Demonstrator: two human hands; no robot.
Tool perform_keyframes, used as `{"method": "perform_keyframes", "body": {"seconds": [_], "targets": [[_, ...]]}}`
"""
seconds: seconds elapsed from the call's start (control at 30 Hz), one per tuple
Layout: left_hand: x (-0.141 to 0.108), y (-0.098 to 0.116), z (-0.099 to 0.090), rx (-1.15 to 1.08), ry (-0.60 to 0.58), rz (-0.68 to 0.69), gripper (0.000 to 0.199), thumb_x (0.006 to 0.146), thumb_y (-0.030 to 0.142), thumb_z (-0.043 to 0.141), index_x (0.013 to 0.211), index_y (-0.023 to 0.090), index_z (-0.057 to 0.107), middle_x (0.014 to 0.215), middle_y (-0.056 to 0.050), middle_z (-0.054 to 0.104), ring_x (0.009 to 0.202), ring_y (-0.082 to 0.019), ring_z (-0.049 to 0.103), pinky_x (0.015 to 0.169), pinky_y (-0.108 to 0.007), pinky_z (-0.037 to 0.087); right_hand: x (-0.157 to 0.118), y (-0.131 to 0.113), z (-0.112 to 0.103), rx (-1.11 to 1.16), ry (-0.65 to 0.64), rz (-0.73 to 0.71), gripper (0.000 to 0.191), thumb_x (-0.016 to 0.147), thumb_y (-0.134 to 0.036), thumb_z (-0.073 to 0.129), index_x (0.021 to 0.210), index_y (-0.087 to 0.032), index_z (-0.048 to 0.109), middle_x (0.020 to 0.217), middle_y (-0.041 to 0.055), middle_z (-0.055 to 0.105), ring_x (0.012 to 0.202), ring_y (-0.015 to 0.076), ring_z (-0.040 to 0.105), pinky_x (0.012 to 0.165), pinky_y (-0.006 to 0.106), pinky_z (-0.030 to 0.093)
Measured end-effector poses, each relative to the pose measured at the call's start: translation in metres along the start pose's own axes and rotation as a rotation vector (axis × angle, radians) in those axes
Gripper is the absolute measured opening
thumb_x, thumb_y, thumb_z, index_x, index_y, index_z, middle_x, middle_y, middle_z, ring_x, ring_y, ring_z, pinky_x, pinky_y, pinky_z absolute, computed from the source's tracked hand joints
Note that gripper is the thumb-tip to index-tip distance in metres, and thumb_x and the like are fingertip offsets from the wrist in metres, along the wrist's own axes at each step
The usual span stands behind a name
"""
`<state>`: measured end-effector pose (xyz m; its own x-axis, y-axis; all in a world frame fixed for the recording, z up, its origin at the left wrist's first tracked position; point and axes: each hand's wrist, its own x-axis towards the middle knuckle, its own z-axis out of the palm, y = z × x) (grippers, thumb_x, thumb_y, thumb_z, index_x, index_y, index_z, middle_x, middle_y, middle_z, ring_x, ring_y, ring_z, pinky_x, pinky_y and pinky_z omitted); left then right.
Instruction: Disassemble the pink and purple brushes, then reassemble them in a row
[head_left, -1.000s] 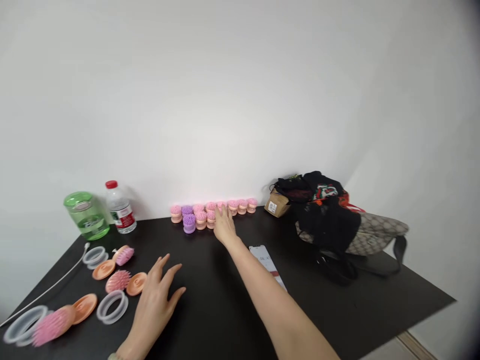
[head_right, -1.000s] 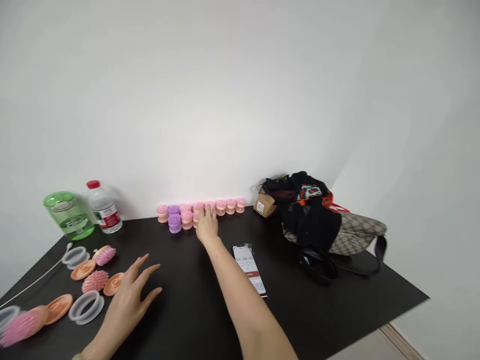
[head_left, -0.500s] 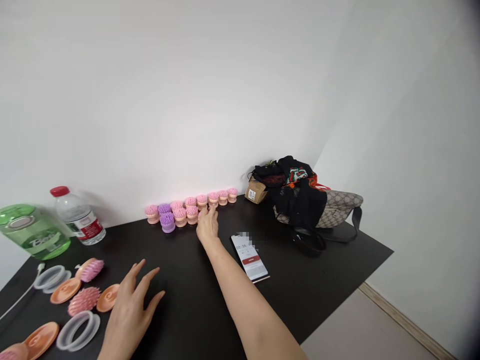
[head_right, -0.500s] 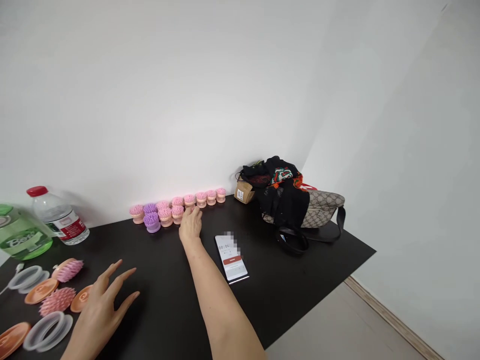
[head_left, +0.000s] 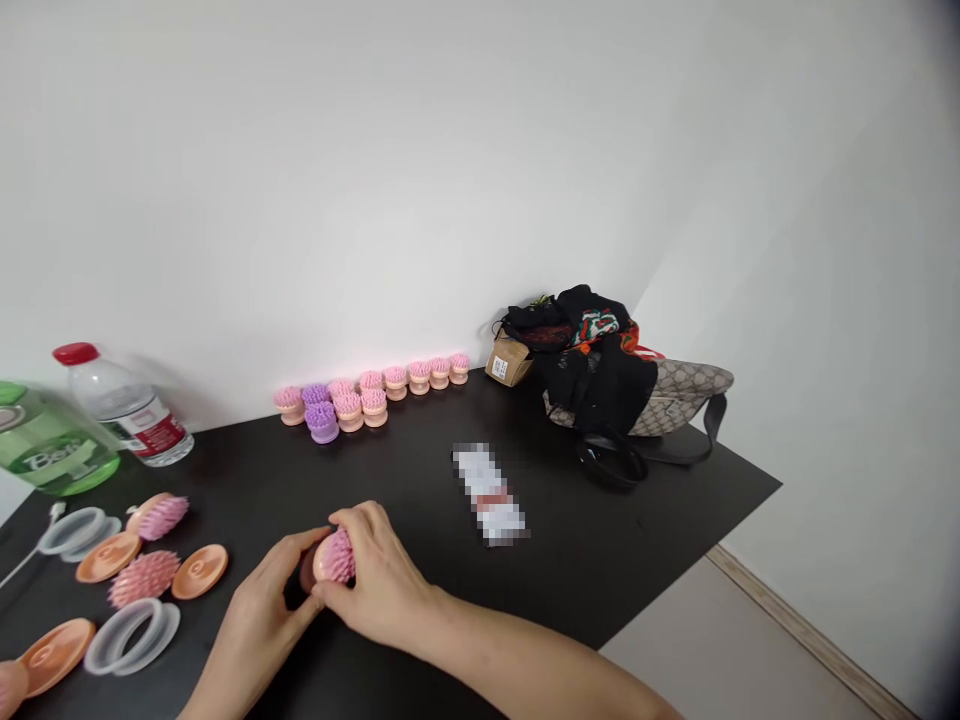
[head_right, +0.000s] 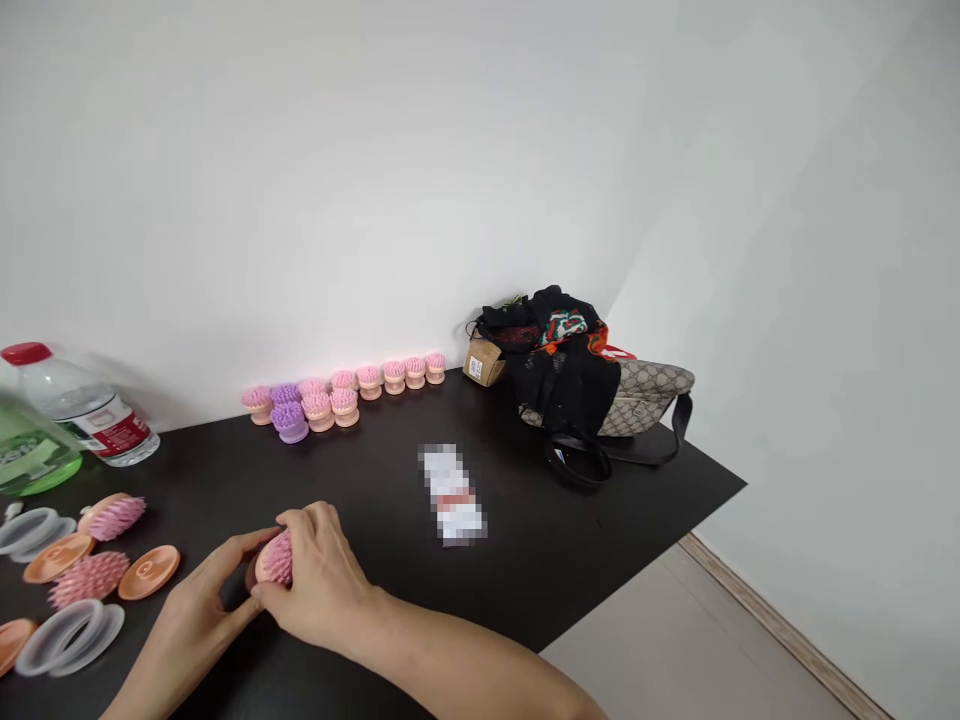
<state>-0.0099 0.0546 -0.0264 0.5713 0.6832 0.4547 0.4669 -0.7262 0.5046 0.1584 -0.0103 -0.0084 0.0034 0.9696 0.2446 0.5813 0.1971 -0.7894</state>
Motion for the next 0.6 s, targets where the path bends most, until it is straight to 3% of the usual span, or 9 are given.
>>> {"method": "perform_keyframes", "body": {"seconds": [0.13, 0.27, 0.43, 0.6], "targets": [[0.001, 0.012, 0.000, -0.064, -0.066, -0.028, 0.029, 0.077, 0.027, 0.065, 0.107, 0.025, 0.063, 0.095, -0.001, 0.073, 0.079, -0.020, 0.072, 0.069, -0.025, 0.059, -0.008, 0.011, 0.004, 0.113, 0.070, 0.016, 0.065, 0.067, -0.021, 0.082, 0.125, -0.019, 0.051, 0.120, 0.0092, 0.051, 0.117, 0.0238, 0.054, 0.103, 0.040, 0.049], [-0.001, 0.011, 0.002, -0.046, -0.078, -0.065, 0.035, 0.074, 0.023, 0.065, 0.108, 0.027, 0.061, 0.093, 0.001, 0.073, 0.071, -0.017, 0.070, 0.063, -0.022, 0.058, -0.009, 0.015, 0.006, 0.146, 0.082, -0.058, 0.062, 0.068, -0.024, 0.083, 0.122, -0.017, 0.053, 0.117, 0.0097, 0.052, 0.113, 0.0235, 0.056, 0.102, 0.038, 0.050], [-0.002, 0.011, 0.003, 0.009, -0.008, -0.090, 0.029, 0.079, 0.040, 0.065, 0.105, 0.028, 0.061, 0.093, 0.000, 0.074, 0.078, -0.021, 0.073, 0.066, -0.026, 0.060, -0.012, 0.016, 0.003, 0.149, 0.075, -0.095, 0.061, 0.072, -0.026, 0.083, 0.123, -0.017, 0.052, 0.118, 0.0110, 0.055, 0.113, 0.0241, 0.056, 0.100, 0.037, 0.051], [-0.008, 0.008, 0.005, 0.082, 0.042, -0.069, 0.037, 0.083, 0.058, 0.059, 0.104, 0.028, 0.062, 0.098, -0.004, 0.072, 0.082, -0.025, 0.072, 0.065, -0.034, 0.061, -0.013, 0.011, -0.004, 0.100, 0.041, -0.135, 0.049, 0.079, -0.031, 0.077, 0.118, -0.016, 0.052, 0.113, 0.0115, 0.061, 0.107, 0.0247, 0.057, 0.097, 0.037, 0.053]]}}
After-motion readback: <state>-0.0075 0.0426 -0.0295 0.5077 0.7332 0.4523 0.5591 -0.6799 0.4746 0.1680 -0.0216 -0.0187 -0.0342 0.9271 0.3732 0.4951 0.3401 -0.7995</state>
